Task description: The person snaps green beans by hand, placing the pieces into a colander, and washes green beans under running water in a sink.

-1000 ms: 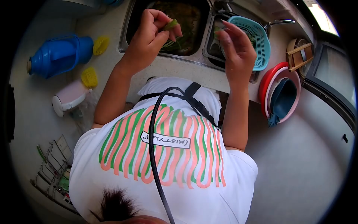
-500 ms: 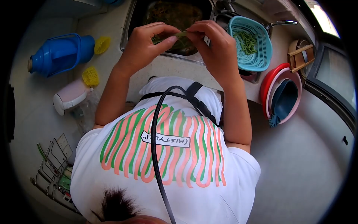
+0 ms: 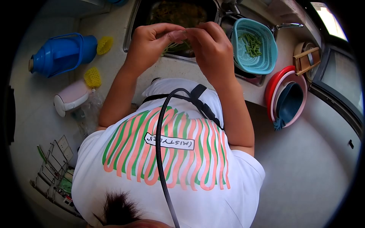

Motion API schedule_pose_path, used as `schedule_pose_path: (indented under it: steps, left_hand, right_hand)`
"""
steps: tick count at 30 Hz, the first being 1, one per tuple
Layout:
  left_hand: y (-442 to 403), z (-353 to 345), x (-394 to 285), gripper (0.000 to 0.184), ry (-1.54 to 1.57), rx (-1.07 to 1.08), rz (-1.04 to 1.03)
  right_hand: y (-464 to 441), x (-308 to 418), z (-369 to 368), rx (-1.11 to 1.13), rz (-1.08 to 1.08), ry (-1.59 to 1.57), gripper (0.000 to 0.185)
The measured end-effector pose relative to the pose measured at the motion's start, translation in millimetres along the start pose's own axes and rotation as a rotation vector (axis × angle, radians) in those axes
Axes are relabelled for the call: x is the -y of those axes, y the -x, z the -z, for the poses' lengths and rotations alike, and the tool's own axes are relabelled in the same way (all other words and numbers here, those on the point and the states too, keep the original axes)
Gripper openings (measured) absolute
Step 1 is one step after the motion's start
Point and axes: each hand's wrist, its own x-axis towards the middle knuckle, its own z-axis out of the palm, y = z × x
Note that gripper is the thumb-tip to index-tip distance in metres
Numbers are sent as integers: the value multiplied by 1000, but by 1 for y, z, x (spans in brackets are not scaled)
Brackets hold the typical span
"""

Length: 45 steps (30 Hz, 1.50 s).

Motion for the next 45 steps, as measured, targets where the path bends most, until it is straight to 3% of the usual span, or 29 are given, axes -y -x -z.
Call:
schedule_pose_path:
  steps: [3, 9, 12, 15, 21, 28, 40, 45]
  left_hand:
    - [-8, 9, 3, 21, 320, -64, 64]
    - [-7, 14, 7, 22, 275, -17, 25]
    - [-1, 9, -1, 23, 188, 12, 44]
    - [2, 7, -5, 25, 34, 71, 13]
    - [2, 7, -12, 21, 14, 67, 39]
    - [3, 4, -7, 18, -57, 41, 34]
    - [4, 1, -9, 18, -52, 111, 42]
    - [1, 0, 0, 18, -72, 55, 51]
  right_hand:
    - [11, 4, -8, -72, -102, -91, 14]
    - [27, 1, -21, -50, -431, -664, 14]
    - [27, 2, -17, -58, -506, -720, 16]
    - [26, -4, -17, -112, -375, -616, 16]
    - [14, -5, -6, -123, -35, -40, 21]
    - [13, -12, -5, -53, 162, 100, 28]
    - [20, 1, -7, -62, -110, -185, 19]
    - [26, 2, -7, -122, -296, -547, 17]
